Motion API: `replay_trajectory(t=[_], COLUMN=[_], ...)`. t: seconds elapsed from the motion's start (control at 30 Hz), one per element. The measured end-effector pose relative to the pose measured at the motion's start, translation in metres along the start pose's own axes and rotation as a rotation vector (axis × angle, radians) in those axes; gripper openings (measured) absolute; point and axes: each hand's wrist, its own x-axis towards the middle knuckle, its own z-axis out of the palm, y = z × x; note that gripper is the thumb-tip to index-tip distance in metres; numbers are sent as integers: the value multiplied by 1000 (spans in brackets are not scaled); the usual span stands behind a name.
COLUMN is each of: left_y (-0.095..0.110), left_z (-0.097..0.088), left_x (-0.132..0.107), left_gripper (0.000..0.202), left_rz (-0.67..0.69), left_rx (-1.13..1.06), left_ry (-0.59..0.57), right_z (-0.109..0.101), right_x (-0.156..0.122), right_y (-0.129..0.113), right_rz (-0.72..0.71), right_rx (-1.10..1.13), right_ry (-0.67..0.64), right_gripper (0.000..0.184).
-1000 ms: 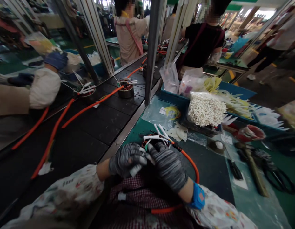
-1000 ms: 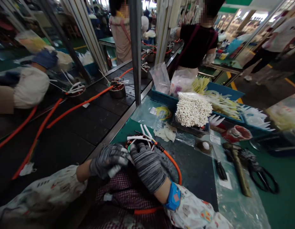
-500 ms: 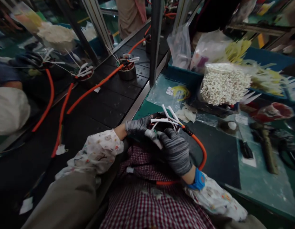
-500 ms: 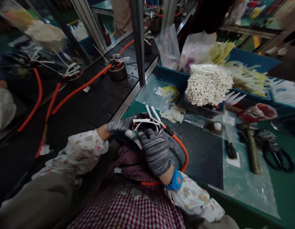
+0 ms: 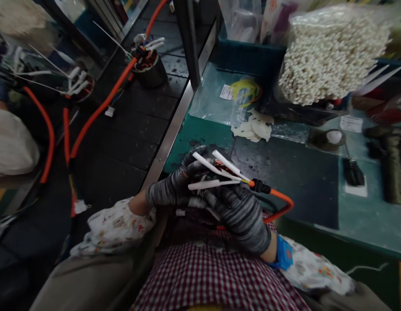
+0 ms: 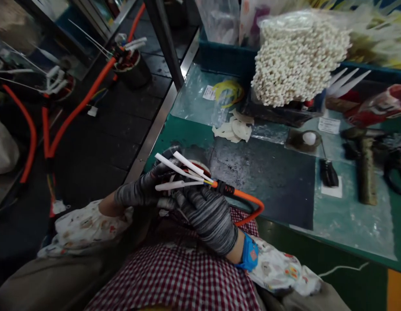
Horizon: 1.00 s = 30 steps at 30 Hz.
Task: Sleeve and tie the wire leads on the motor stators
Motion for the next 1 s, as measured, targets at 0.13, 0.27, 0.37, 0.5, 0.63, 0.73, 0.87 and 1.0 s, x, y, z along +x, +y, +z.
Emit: replay_trajectory(t=[0.13, 0.27, 0.37, 0.5, 0.63, 0.73, 0.87, 1.0], left_y=[1, 7, 12, 13, 14, 20, 31, 36], left_z=[3, 8, 15, 27, 43, 52, 56, 55], left_x=[2, 2, 0, -3, -1, 5, 15, 19], left_gripper=[104, 105, 97, 87, 81, 80, 89, 94], left_rz=[63, 74, 32, -3, -7, 13, 40, 77], left_rx=[56, 95, 98, 98, 128, 205, 289, 356], left_ry=[-7, -12, 35, 152, 245, 289, 258, 200], right_z=[-4, -3, -1, -17, -39, -39, -24, -18], right_x=[-1, -2, -5, -18, -28, -24, -21, -26], right_y=[1, -3, -5, 1, 14, 25, 42, 58], right_rz=[57, 189, 209, 81, 20, 201, 343, 311], right_rx=[12, 20, 14, 73, -114, -273, -223, -98], right_ry=[-31, -73, -114, -91, 112, 24, -33, -23], right_gripper=[28, 38, 35, 32, 36, 49, 70, 82])
